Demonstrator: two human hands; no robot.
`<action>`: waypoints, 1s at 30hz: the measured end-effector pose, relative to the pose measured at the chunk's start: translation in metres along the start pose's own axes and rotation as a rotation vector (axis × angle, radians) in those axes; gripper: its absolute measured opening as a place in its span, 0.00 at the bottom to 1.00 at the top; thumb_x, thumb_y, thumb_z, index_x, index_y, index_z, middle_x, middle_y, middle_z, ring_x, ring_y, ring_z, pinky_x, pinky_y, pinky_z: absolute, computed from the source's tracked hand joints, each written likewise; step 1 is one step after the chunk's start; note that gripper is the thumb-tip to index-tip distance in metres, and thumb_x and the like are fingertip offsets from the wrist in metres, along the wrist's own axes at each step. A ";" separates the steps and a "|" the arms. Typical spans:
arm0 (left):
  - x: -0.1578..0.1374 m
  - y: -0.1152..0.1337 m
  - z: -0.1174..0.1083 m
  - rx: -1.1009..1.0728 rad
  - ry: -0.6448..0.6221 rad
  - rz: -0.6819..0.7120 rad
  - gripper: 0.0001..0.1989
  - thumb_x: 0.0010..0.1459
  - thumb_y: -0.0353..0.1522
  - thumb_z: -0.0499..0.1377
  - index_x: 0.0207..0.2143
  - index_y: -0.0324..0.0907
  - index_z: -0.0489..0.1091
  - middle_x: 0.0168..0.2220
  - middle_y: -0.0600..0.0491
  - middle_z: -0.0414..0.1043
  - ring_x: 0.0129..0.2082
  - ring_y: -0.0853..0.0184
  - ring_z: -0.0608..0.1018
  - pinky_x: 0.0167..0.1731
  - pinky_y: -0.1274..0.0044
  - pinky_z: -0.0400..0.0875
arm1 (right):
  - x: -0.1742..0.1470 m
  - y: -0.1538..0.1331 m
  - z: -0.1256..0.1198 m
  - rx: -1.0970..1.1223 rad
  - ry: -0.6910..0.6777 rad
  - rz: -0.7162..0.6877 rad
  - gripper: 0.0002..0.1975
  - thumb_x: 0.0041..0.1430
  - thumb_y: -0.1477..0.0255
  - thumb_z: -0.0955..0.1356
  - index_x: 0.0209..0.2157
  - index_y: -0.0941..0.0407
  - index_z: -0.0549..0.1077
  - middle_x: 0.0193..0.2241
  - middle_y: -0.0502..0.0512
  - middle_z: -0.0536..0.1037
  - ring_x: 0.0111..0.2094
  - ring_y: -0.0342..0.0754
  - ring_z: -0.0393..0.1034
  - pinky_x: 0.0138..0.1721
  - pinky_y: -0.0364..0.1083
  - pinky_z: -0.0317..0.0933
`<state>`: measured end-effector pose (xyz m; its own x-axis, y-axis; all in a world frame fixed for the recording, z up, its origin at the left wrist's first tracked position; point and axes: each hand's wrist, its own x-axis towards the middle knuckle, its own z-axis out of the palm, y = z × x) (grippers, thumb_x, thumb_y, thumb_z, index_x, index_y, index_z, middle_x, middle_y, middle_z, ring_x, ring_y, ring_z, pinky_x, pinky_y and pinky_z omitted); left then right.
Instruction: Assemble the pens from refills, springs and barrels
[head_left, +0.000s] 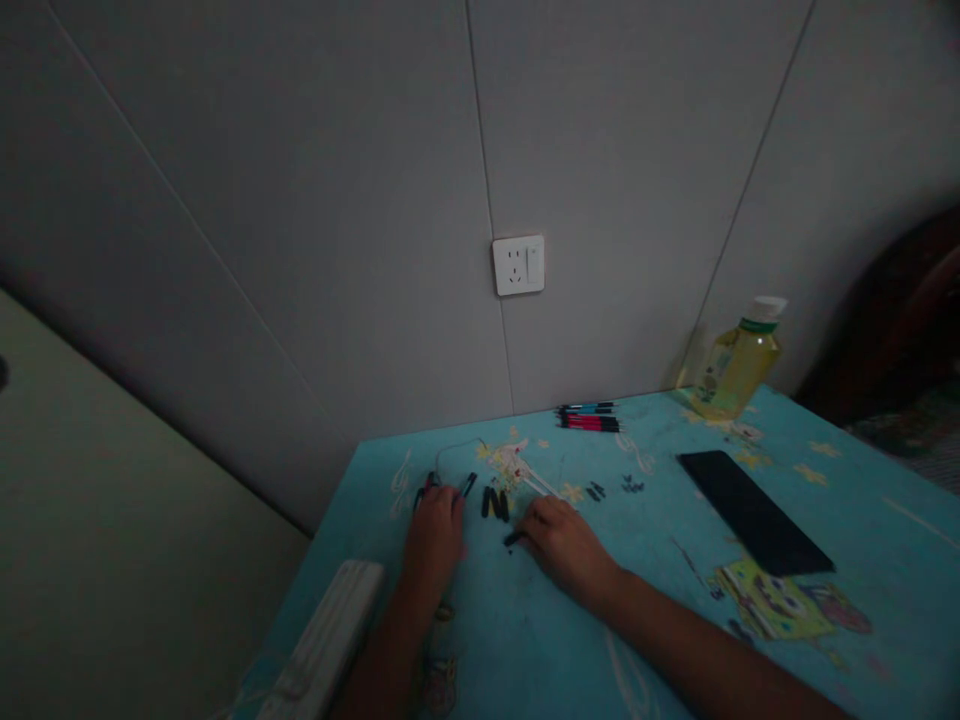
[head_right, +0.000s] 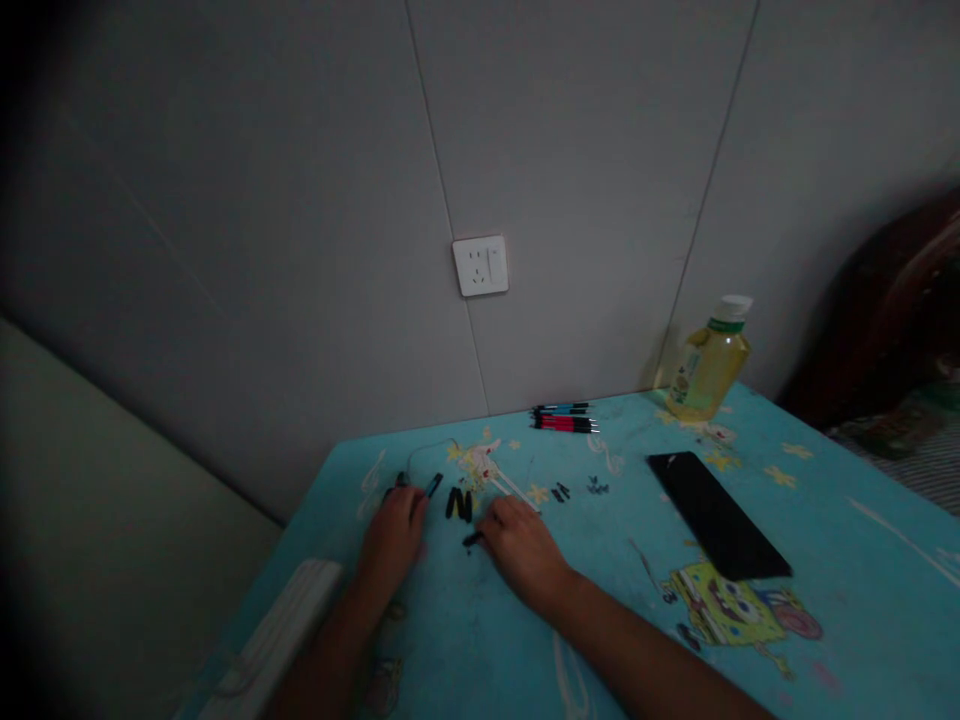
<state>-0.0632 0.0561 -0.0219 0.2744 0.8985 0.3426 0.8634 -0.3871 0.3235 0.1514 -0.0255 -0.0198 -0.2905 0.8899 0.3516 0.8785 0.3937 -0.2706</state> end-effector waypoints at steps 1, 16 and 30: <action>-0.001 0.005 0.001 -0.113 0.036 0.015 0.12 0.65 0.33 0.48 0.39 0.40 0.69 0.40 0.46 0.73 0.43 0.60 0.75 0.45 0.69 0.68 | -0.001 0.002 -0.003 0.024 0.001 0.003 0.04 0.61 0.70 0.69 0.38 0.54 0.76 0.37 0.55 0.73 0.41 0.50 0.67 0.45 0.48 0.62; -0.018 0.063 -0.005 -0.981 -0.033 -0.138 0.25 0.65 0.38 0.52 0.62 0.46 0.52 0.30 0.57 0.65 0.26 0.70 0.71 0.29 0.78 0.67 | -0.010 0.006 -0.017 0.185 -0.073 0.002 0.05 0.63 0.69 0.67 0.38 0.55 0.75 0.33 0.54 0.75 0.39 0.49 0.68 0.45 0.48 0.60; -0.016 0.054 0.008 -0.951 0.019 -0.142 0.23 0.64 0.35 0.53 0.61 0.46 0.55 0.32 0.56 0.68 0.26 0.71 0.73 0.29 0.78 0.68 | -0.038 -0.005 -0.050 0.453 -0.461 -0.313 0.23 0.48 0.52 0.74 0.39 0.54 0.75 0.35 0.52 0.75 0.39 0.50 0.69 0.43 0.47 0.58</action>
<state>-0.0177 0.0222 -0.0177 0.1801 0.9495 0.2568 0.1811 -0.2886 0.9402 0.1767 -0.0728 0.0129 -0.7218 0.6867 0.0861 0.5129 0.6143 -0.5996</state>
